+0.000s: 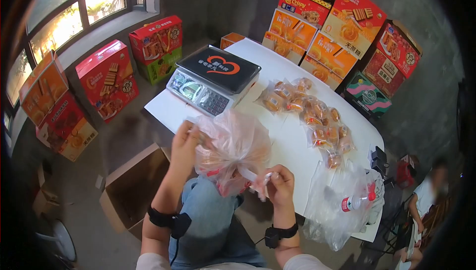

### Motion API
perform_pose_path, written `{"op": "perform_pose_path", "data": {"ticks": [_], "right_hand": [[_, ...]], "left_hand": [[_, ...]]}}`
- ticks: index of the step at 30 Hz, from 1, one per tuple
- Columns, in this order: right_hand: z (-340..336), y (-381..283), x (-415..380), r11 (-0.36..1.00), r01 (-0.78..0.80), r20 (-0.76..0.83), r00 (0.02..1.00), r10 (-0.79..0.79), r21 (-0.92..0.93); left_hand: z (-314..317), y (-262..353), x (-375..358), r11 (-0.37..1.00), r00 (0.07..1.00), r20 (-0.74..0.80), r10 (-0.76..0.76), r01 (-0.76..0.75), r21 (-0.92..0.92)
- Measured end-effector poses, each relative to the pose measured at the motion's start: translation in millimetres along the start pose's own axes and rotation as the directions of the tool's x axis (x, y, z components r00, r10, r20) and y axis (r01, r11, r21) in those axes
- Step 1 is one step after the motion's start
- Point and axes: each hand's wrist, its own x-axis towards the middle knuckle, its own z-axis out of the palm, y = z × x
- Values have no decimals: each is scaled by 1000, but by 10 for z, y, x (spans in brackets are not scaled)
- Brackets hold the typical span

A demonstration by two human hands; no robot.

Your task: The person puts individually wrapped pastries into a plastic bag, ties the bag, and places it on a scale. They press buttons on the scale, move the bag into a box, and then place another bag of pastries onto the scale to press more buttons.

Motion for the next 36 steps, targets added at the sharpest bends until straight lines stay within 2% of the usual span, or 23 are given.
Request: {"op": "perform_pose_path", "data": {"ticks": [1, 2, 3, 5, 7, 9, 11, 12, 13, 15, 16, 17, 18, 20, 23, 25, 26, 27, 29, 31, 33, 34, 36], "right_hand": [[-65, -18, -35, 992, -34, -136, 991, 18, -122], [-155, 19, -28, 997, 4, -218, 976, -21, -82], [-283, -22, -63, 995, -92, -215, 973, 81, -43], [-340, -94, -113, 984, -147, -200, 972, 125, -101], [-427, -196, -137, 976, -162, -186, 973, 135, -143], [-421, -204, -85, 969, -168, -163, 977, 139, -179], [-375, -178, -9, 761, -122, -191, 982, -3, -637], [-323, -139, 55, 522, -18, -74, 994, -87, -853], [-112, -155, 161, 526, -12, -61, 995, -76, -850], [334, -222, 348, 94, 9, 15, 998, 57, -995], [331, -150, 419, 104, 29, 35, 997, 62, -994], [281, -37, 514, 37, 318, 319, 948, 12, -947], [240, 51, 594, -41, 575, 577, 817, -20, -817], [160, 142, 651, 33, 591, 590, 807, -33, -806], [-23, 152, 741, 164, 583, 584, 811, -44, -796], [-191, 64, 803, 514, 176, 308, 934, 183, -840], [-312, -37, 787, 558, -131, 8, 971, 238, -819], [-424, -159, 773, 580, -410, -284, 911, 300, -704], [-476, -442, 752, 649, -378, -438, 896, 76, -660], [-719, -612, 807, 752, -318, -561, 824, -82, -577], [-838, -762, 959, 795, -201, -549, 815, -188, -571], [-839, -811, 1033, 828, -75, -536, 794, -287, -556], [-583, -998, 1138, 781, -105, -544, 773, -325, -616]], "left_hand": [[-98, -18, 33, 997, 998, -48, -38, 35, -66], [-188, -22, 67, 989, 993, -93, -78, 65, -132], [-242, -19, 105, 976, 984, -136, -118, 89, -200], [-286, -82, 32, 986, 978, -152, -145, 130, -108], [-295, -195, -72, 944, 953, -176, -248, 197, -265], [-206, -48, -135, 963, 970, -156, -185, 148, -226], [-166, 142, -136, 998, 999, 46, 16, -14, -57], [-93, 290, -137, 998, 994, 106, 24, -29, 51], [-9, 412, -122, 986, 986, 165, 22, -48, 159], [128, 492, -76, 773, 885, 367, 285, -439, 459], [247, 561, -80, 711, 809, 488, 327, -551, 437], [376, 629, -92, 644, 717, 601, 354, -653, 399], [484, 664, -107, 635, 723, 592, 356, -652, 414], [635, 682, -146, 503, 618, 636, 463, -773, 385], [636, 506, -128, 575, 686, 556, 470, -716, 396], [554, 589, -95, 586, 719, 478, 505, -692, 421], [511, 627, -81, 596, 741, 401, 539, -671, 440], [470, 590, -76, 598, 740, 392, 547, -673, 435], [406, 388, -63, 849, 873, 62, 485, -486, 205], [454, 113, -16, 862, 873, -13, 487, -479, 165], [656, -68, 68, 923, 962, -219, 164, -228, -311], [724, -94, 137, 935, 980, -177, 94, -149, -322], [868, -248, 253, 957, 980, -201, -2, -56, -285]]}}
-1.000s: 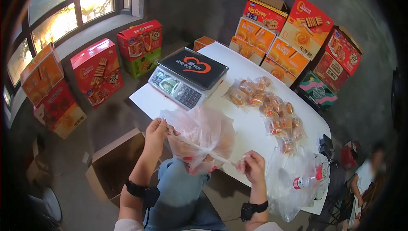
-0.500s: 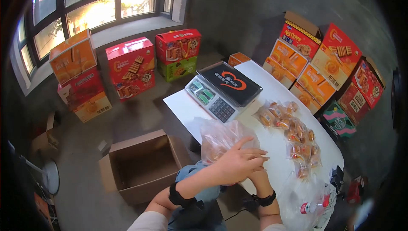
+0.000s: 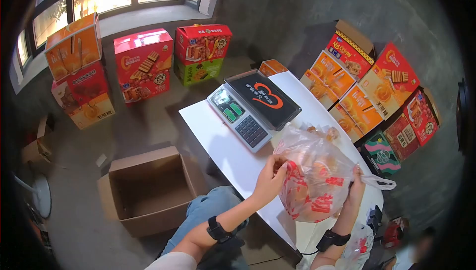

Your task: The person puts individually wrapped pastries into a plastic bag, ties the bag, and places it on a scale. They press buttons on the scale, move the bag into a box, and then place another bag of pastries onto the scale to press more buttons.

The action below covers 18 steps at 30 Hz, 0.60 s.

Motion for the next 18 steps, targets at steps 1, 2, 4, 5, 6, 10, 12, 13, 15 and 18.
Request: {"op": "perform_pose_path", "data": {"ticks": [1, 2, 4, 5, 6, 10, 12, 13, 15, 18], "right_hand": [[76, -222, -11, 998, 20, -36, 999, -22, -67], [96, -387, 65, 974, 25, -57, 998, -39, -227], [191, -493, 339, 972, 218, 60, 975, -214, -83], [282, -614, 447, 962, 268, 135, 957, -259, -59], [420, -724, 536, 945, 314, 181, 938, -295, -92], [1289, -887, 1019, 921, 373, 250, 907, -338, -110], [1660, -849, 1348, 918, 384, 320, 886, -335, -100], [1839, -819, 1503, 924, 371, 354, 879, -319, -88], [2161, -592, 1941, 916, 391, 365, 870, -333, -96], [2645, -236, 2165, 941, 312, 422, 877, -232, -130]], "left_hand": [[33, -100, 43, 994, 996, -51, -80, 83, 66], [43, -165, 88, 996, 991, -129, -22, 33, 83], [-14, -228, 167, 997, 986, -155, -64, 70, 30], [-63, -274, 186, 994, 978, -174, -110, 110, -14], [-145, -433, 188, 985, 976, -142, -163, 169, 34], [-164, -863, 43, 779, 954, 7, -299, 240, 579], [-17, -735, 5, 750, 936, 122, -331, 183, 636], [42, -716, 6, 721, 902, 234, -363, 113, 683], [87, -849, -43, 680, 893, 274, -357, 48, 732], [139, -861, -67, 593, 874, 329, -357, -59, 803]]}}
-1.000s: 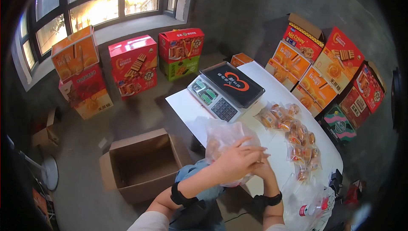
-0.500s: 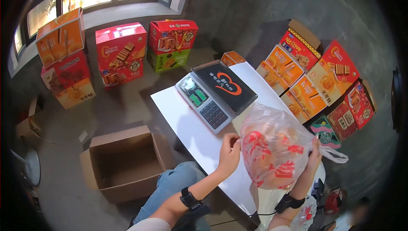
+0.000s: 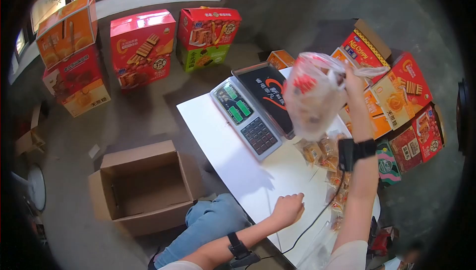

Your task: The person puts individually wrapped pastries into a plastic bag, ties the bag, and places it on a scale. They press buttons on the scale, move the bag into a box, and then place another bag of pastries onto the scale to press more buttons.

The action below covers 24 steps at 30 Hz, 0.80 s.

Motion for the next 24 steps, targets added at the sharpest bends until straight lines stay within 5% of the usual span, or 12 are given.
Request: {"op": "perform_pose_path", "data": {"ticks": [3, 7, 9, 11, 13, 15, 18, 22, 24], "right_hand": [[613, 510, 143, 959, -229, 92, 972, 216, 168], [1256, 800, 60, 961, -263, 127, 960, 251, 89], [1459, 799, -58, 946, -304, 118, 949, 292, 110], [1523, 706, -126, 959, -282, 140, 949, 282, -19], [1525, 620, -223, 971, -233, 192, 956, 221, 44], [1564, 553, -375, 996, -33, -102, 995, 24, -83], [1487, 334, -719, 976, 187, -179, 962, -204, -110], [1365, 361, -1043, 955, 283, -47, 956, -288, -86], [1296, 534, -1104, 990, 121, 50, 992, -117, -78]], "left_hand": [[23, 36, 39, 999, 1000, 5, 16, -16, 39], [-36, 3, 90, 998, 999, -43, 12, -14, -58], [-170, 33, 81, 997, 1000, 4, 9, -9, 74], [-171, 3, 71, 999, 999, -26, 23, -22, 48], [-191, 10, 58, 999, 998, -54, 42, -41, 18], [-208, 29, 42, 1000, 998, -56, 25, -24, 14], [-161, -29, 24, 995, 988, -113, 102, -100, 22], [-158, -40, 17, 992, 987, -99, 123, -123, 10], [-204, -36, 2, 993, 990, -79, 119, -121, -13]]}}
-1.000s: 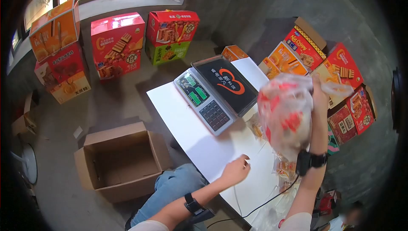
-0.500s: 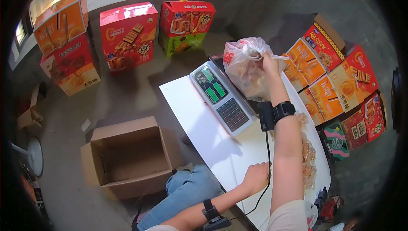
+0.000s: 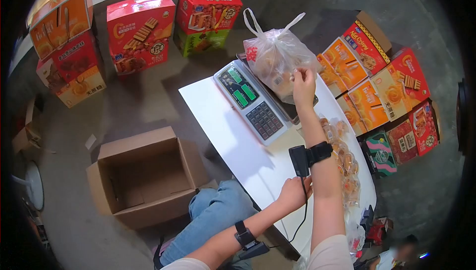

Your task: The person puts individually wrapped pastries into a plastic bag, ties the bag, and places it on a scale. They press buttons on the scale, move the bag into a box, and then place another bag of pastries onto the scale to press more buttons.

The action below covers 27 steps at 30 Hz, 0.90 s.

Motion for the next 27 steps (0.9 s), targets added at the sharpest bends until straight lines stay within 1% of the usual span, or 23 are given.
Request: {"op": "perform_pose_path", "data": {"ticks": [1, 2, 3, 4, 5, 6, 7, 9, 10, 11, 13, 14, 15, 16, 17, 18, 19, 21, 22, 23, 25, 26, 27], "right_hand": [[-27, 48, -57, 1000, 3, -2, 1000, -3, -5], [-57, 100, -112, 999, -30, -18, 999, 31, 29], [-86, 101, -170, 996, -63, -33, 997, 65, 64], [-113, 107, -229, 996, -62, -35, 997, 65, 59], [-132, 122, -294, 982, -122, -47, 990, 130, 143], [-150, 129, -352, 958, -178, -54, 979, 195, 227], [-173, 160, -405, 958, -179, -57, 979, 197, 224], [-190, 281, -491, 945, -234, 55, 972, 227, 229], [-171, 357, -522, 952, -265, 83, 964, 254, 156], [-169, 426, -547, 951, -266, 82, 963, 256, 156], [-154, 346, -626, 966, -231, 318, 912, 258, -120], [-189, 298, -670, 940, -246, 362, 875, 321, -239], [-179, 253, -722, 938, -248, 362, 874, 324, -240], [-165, 227, -771, 908, -82, 387, 886, 255, -411], [-149, 222, -811, 826, 89, 425, 885, 191, -557], [-123, 253, -837, 749, 149, 466, 854, 231, -645], [-112, 276, -870, 750, 148, 466, 854, 232, -644], [-94, 314, -943, 577, 282, 530, 785, 320, -767], [-76, 396, -941, 530, 305, 533, 769, 354, -791], [-73, 436, -954, 532, 304, 534, 768, 354, -790], [-53, 425, -969, 444, 343, 509, 792, 337, -828], [-42, 417, -967, 445, 344, 511, 791, 337, -827], [-33, 403, -954, 444, 331, 505, 785, 360, -832]], "left_hand": [[-6, 13, -5, 1000, 1000, 20, -5, 5, -20], [190, -134, 2, 984, 968, -196, 159, -171, -45], [216, -155, 6, 983, 967, -197, 162, -175, -49], [250, -172, 3, 978, 953, -258, 158, -188, -95], [298, -187, -3, 969, 936, -318, 150, -202, -139], [203, -98, -44, 906, 920, -384, 80, -227, -356], [140, -63, -77, 905, 921, -381, 80, -227, -359], [64, -31, -121, 860, 956, -294, 15, -162, -484], [103, -41, -109, 777, 960, -279, -7, -171, -606], [185, -91, -90, 777, 961, -278, -8, -169, -606], [308, -165, -69, 781, 947, -320, 32, -224, -583], [380, -187, -73, 780, 948, -318, 29, -221, -586], [370, -158, -75, 669, 959, -285, 1, -212, -713], [352, -137, -72, 539, 969, -248, -21, -198, -819], [323, -135, -66, 540, 969, -247, -23, -196, -819], [300, -148, -60, 711, 959, -281, 44, -228, -665], [286, -156, -58, 843, 947, -298, 118, -254, -475], [331, -192, -68, 867, 940, -314, 131, -263, -424], [358, -214, -68, 888, 932, -331, 150, -274, -370], [388, -231, -73, 889, 932, -330, 148, -272, -369], [461, -266, -75, 908, 900, -400, 175, -304, -288], [501, -285, -77, 909, 900, -401, 172, -302, -287], [534, -299, -77, 889, 911, -387, 145, -292, -353]]}}
